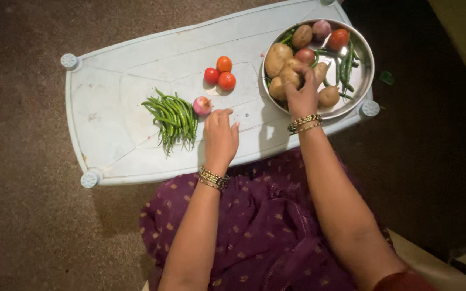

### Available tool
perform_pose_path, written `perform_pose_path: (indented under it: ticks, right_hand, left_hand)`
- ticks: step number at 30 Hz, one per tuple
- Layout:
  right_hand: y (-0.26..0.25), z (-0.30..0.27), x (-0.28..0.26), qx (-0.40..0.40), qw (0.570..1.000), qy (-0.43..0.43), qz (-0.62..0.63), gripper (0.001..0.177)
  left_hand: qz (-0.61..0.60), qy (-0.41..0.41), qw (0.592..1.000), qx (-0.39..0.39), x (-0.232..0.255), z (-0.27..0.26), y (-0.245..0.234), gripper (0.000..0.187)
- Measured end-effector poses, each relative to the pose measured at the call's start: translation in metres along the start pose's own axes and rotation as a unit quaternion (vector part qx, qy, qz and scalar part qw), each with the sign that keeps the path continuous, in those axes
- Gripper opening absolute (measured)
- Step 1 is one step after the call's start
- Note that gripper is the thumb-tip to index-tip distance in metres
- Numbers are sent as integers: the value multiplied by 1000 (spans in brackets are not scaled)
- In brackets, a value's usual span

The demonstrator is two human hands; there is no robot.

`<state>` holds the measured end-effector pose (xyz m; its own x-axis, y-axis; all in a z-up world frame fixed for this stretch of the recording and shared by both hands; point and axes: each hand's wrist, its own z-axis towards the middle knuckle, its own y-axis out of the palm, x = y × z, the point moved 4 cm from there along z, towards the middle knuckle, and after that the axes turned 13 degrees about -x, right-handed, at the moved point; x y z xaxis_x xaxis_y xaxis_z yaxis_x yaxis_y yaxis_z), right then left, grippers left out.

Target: The person peels an onion and then a potato using a small knife while seated at a low table. The peeled skins are discarded onto the table surface.

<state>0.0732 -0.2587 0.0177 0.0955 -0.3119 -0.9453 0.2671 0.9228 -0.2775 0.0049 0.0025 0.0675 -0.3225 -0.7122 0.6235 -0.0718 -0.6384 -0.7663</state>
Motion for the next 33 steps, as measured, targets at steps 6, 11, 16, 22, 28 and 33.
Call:
perform_pose_path:
  ticks: [6,11,16,22,28,33]
  right_hand:
    - [56,-25,-31,-111,971,67,201,40]
    - [90,-47,-49,-217,936,123,250,28]
    - [82,-32,-55,-202,969,39,137,34]
    - [64,-19,-50,-141,963,92,211,19]
    - [70,-21,-60,-133,979,63,137,15]
    - [86,-29,-81,-187,978,-68,-54,10]
  left_hand:
    - [-355,-222,906,-52,-33,27,41,39]
    - [-815,-135,564,-14,-43,38,61,40]
    - [-833,-130,535,-46,-49,39,64,46]
    - [-827,-167,532,-70,-49,43,75,38]
    - [-828,-134,540,-79,-59,47,92,24]
    - [-858,-49,509,-49,-68,50,99,19]
